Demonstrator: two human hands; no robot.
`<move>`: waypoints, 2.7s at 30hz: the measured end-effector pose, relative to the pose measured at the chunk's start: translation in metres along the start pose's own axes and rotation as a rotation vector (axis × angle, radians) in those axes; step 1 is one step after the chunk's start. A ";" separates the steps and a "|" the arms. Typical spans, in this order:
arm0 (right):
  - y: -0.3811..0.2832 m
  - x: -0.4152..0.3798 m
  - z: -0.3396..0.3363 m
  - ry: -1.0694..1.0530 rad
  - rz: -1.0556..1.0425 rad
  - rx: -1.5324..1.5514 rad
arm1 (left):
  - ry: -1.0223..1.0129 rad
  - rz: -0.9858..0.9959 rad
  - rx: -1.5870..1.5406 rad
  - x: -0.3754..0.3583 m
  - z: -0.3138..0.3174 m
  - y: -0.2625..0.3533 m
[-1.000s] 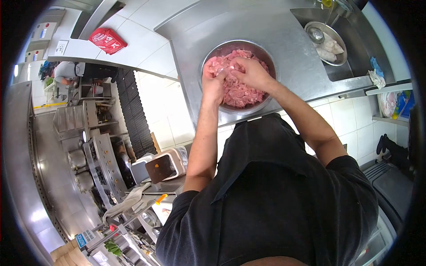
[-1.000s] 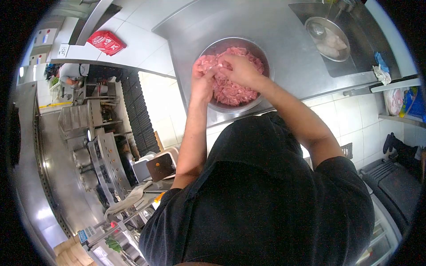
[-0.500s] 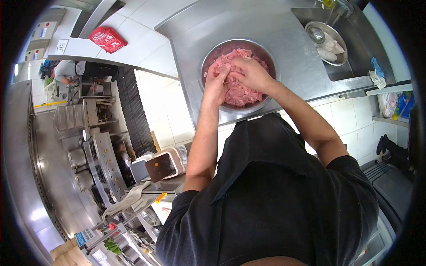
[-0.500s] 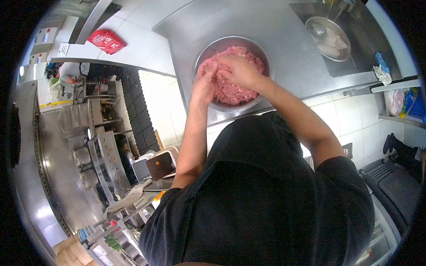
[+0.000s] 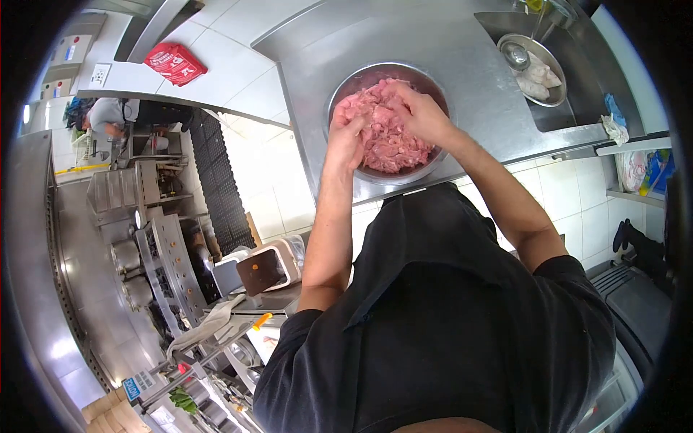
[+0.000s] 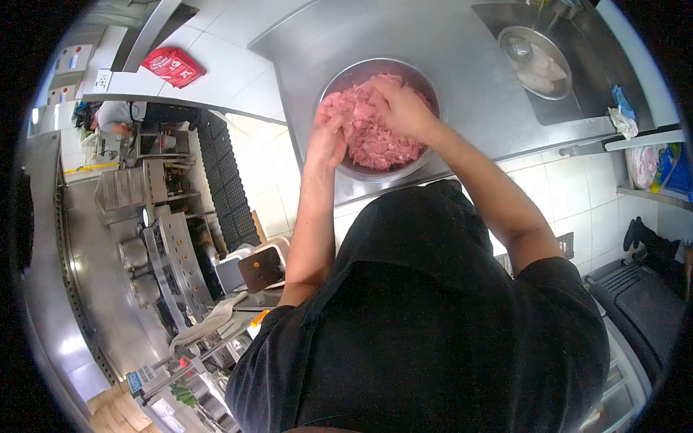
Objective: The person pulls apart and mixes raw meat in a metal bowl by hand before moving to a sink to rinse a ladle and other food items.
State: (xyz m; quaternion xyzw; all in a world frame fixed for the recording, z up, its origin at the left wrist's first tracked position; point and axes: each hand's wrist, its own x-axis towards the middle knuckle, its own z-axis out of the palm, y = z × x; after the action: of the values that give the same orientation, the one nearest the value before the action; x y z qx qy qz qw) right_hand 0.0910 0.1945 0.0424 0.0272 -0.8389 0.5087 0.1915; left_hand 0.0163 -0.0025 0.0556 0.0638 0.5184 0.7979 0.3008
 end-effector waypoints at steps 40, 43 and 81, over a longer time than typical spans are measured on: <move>0.001 0.006 0.015 0.023 -0.024 0.034 | -0.023 -0.022 -0.019 -0.001 0.023 0.002; -0.009 0.006 0.010 -0.066 0.144 0.081 | 0.028 -0.015 0.104 -0.003 0.025 0.004; 0.001 0.012 0.006 -0.147 0.001 -0.151 | 0.131 0.313 0.581 0.006 0.022 -0.010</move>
State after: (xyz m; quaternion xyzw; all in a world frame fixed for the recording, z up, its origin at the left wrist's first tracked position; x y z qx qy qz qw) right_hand 0.0782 0.1918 0.0434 0.0494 -0.8867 0.4408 0.1306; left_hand 0.0244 0.0210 0.0559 0.1741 0.7263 0.6558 0.1099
